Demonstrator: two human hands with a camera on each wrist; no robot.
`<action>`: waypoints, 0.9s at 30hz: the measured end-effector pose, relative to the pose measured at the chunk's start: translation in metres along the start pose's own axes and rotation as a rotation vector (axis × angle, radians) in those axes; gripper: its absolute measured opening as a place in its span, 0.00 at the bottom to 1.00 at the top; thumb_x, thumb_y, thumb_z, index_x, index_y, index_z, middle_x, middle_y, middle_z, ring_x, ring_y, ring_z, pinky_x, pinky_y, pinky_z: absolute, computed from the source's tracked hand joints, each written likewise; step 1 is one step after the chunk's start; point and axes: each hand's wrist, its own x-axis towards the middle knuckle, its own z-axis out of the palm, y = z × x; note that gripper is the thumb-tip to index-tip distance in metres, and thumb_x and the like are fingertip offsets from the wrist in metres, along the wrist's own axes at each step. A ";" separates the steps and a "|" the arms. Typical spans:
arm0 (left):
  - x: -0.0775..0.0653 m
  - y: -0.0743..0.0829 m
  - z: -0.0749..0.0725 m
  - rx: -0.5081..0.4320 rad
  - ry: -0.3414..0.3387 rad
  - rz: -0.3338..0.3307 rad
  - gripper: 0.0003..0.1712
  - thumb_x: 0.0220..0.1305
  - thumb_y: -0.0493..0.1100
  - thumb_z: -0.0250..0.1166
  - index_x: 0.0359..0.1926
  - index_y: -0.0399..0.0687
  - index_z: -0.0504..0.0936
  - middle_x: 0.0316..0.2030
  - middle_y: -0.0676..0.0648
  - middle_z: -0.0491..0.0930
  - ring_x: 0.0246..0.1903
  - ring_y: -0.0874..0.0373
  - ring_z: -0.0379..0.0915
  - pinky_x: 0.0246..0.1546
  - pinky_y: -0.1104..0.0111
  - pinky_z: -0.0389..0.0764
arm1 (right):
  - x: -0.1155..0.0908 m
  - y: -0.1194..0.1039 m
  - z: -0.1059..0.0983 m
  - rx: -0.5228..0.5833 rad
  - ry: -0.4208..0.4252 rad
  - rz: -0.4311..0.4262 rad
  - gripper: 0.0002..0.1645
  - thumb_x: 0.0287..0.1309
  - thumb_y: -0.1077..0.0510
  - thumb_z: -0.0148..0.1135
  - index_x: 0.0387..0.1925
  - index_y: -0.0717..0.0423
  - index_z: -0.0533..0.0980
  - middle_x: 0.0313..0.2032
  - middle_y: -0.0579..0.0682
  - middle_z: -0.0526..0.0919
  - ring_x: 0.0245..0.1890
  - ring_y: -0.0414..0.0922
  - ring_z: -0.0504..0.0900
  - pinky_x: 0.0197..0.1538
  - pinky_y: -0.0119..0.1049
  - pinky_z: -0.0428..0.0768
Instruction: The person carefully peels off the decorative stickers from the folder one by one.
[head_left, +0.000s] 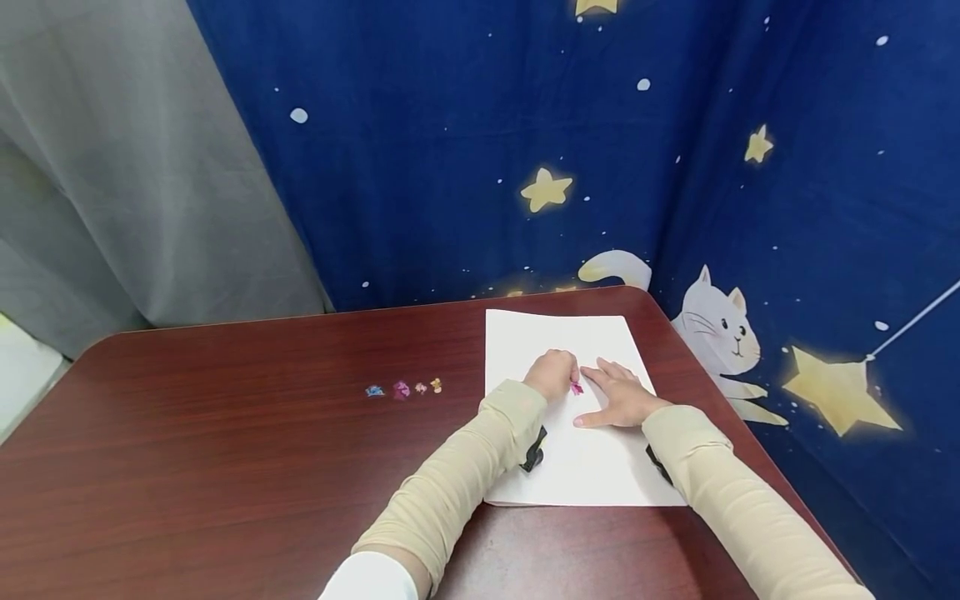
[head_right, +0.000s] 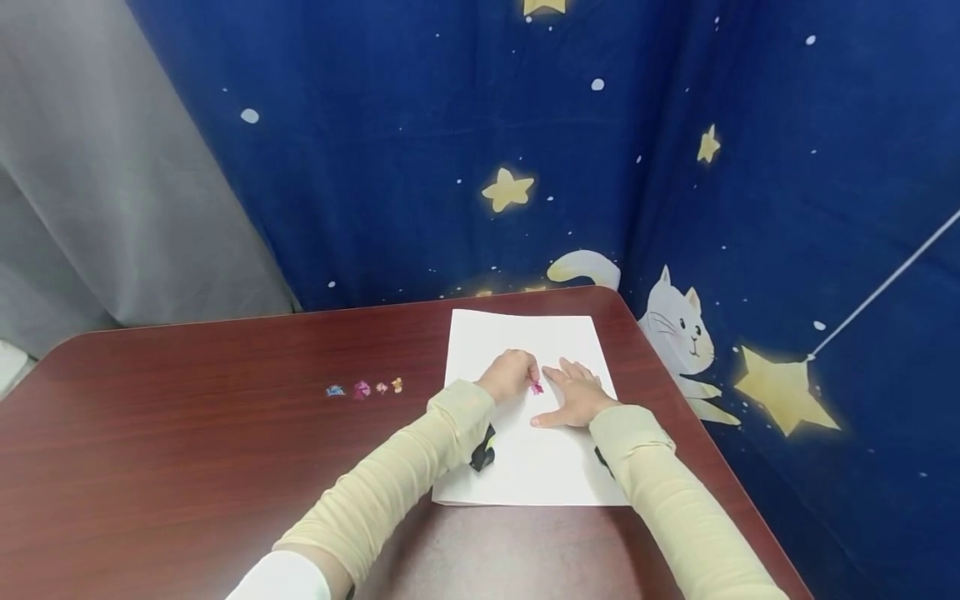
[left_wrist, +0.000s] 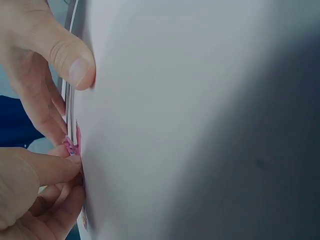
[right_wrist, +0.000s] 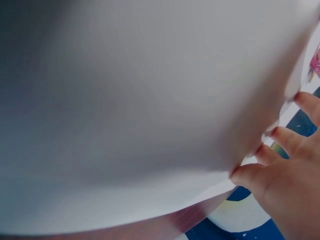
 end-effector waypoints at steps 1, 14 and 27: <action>0.000 0.000 0.000 0.000 0.004 0.002 0.10 0.48 0.29 0.60 0.22 0.48 0.80 0.26 0.53 0.78 0.30 0.60 0.73 0.36 0.74 0.71 | 0.000 0.000 0.000 0.002 0.000 0.001 0.59 0.37 0.32 0.63 0.63 0.64 0.55 0.63 0.69 0.48 0.62 0.64 0.44 0.59 0.58 0.46; -0.003 0.000 0.003 -0.115 -0.021 -0.073 0.09 0.51 0.30 0.60 0.30 0.47 0.81 0.31 0.53 0.80 0.34 0.61 0.73 0.40 0.75 0.70 | -0.003 -0.002 -0.002 0.035 0.005 -0.019 0.56 0.38 0.35 0.64 0.62 0.63 0.56 0.62 0.70 0.49 0.62 0.64 0.45 0.59 0.59 0.46; -0.011 -0.008 -0.009 -0.172 -0.023 0.033 0.04 0.54 0.35 0.62 0.26 0.48 0.79 0.25 0.55 0.79 0.28 0.65 0.71 0.34 0.77 0.68 | -0.005 -0.002 -0.004 0.012 -0.016 -0.006 0.57 0.38 0.34 0.63 0.63 0.63 0.55 0.63 0.69 0.47 0.62 0.65 0.44 0.58 0.60 0.46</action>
